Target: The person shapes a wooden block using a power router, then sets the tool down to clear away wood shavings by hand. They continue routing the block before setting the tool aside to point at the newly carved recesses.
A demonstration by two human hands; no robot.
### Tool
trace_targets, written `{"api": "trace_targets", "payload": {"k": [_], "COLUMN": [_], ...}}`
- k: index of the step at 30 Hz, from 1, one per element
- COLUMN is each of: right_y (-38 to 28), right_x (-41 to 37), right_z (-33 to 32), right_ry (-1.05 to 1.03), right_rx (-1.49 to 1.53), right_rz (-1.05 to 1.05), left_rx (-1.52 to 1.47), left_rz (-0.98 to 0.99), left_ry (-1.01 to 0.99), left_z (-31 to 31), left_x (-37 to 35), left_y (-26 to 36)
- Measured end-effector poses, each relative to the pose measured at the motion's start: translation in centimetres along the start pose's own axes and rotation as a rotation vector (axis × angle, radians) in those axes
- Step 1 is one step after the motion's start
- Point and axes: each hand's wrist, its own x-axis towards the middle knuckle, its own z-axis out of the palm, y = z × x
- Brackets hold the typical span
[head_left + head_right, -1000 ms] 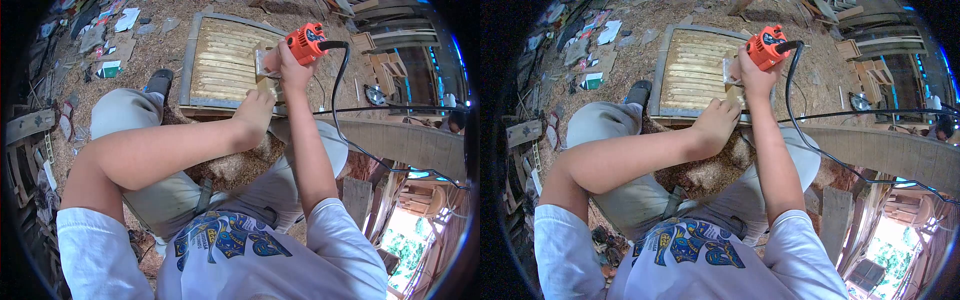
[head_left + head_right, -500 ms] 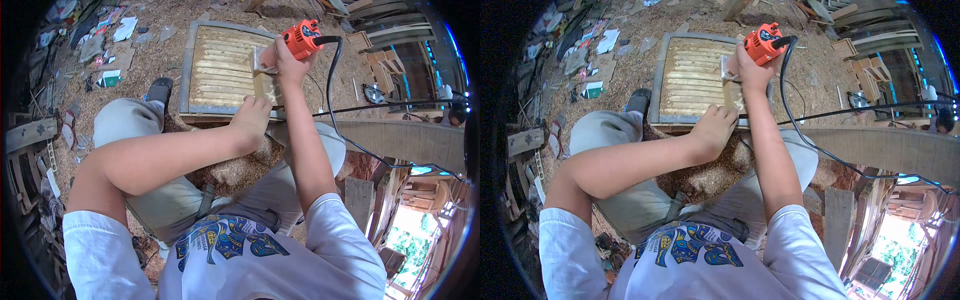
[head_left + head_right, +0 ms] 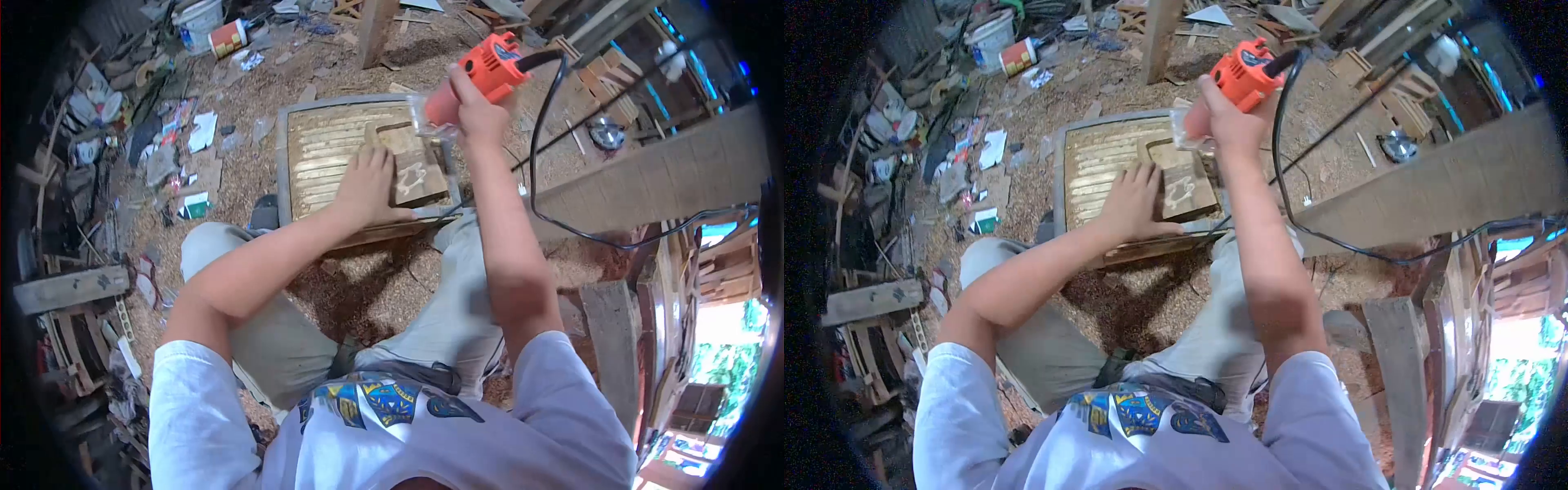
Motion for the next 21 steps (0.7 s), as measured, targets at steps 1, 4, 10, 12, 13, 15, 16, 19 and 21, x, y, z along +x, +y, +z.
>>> {"api": "trace_targets", "payload": {"k": [1, 4, 10, 12, 13, 15, 16, 19, 21], "right_y": [-0.1, -0.8, -2.7, -2.9, -3.2, -3.3, -2.5, -2.7, -3.9], "right_x": [0.2, 1.0, 1.6, 2.0, 2.0, 2.2, 2.1, 2.0, 2.2], "right_z": [-0.5, -1.7, -4.2, -4.7, -5.0, -5.4, -5.5, -5.4, -5.8], "right_ry": [-0.027, -0.027, -0.085, -0.05, -0.066, -0.125, -0.117, -0.084, -0.109], "right_rx": [0.011, -0.038, -0.063, -0.1, -0.075, 0.049, 0.055, 0.152, 0.173], "right_rz": [-0.01, -0.022, -0.115, -0.183, -0.129, -0.019, -0.026, -0.012, -0.009], "left_rx": [0.009, 0.056, 0.147, 0.115, 0.127, 0.118, 0.128, 0.461, 0.594], "left_rz": [-0.027, -0.036, -0.082, -0.113, -0.108, -0.086, -0.079, 0.146, 0.071], "left_ry": [-0.001, 0.028, 0.164, -0.054, -0.056, -0.086, -0.083, -0.152, -0.338], "left_z": [0.1, 1.2, 2.9, 2.5, 2.5, 2.6, 2.3, 0.9, -1.1], "left_x": [0.3, 1.3, 3.0, 4.0, 4.3, 4.7, 4.9, 5.5, 6.3], "left_y": [0.0, 0.4, 2.8, 3.0, 2.8, 1.9, 1.1, -3.3, -5.0]}}
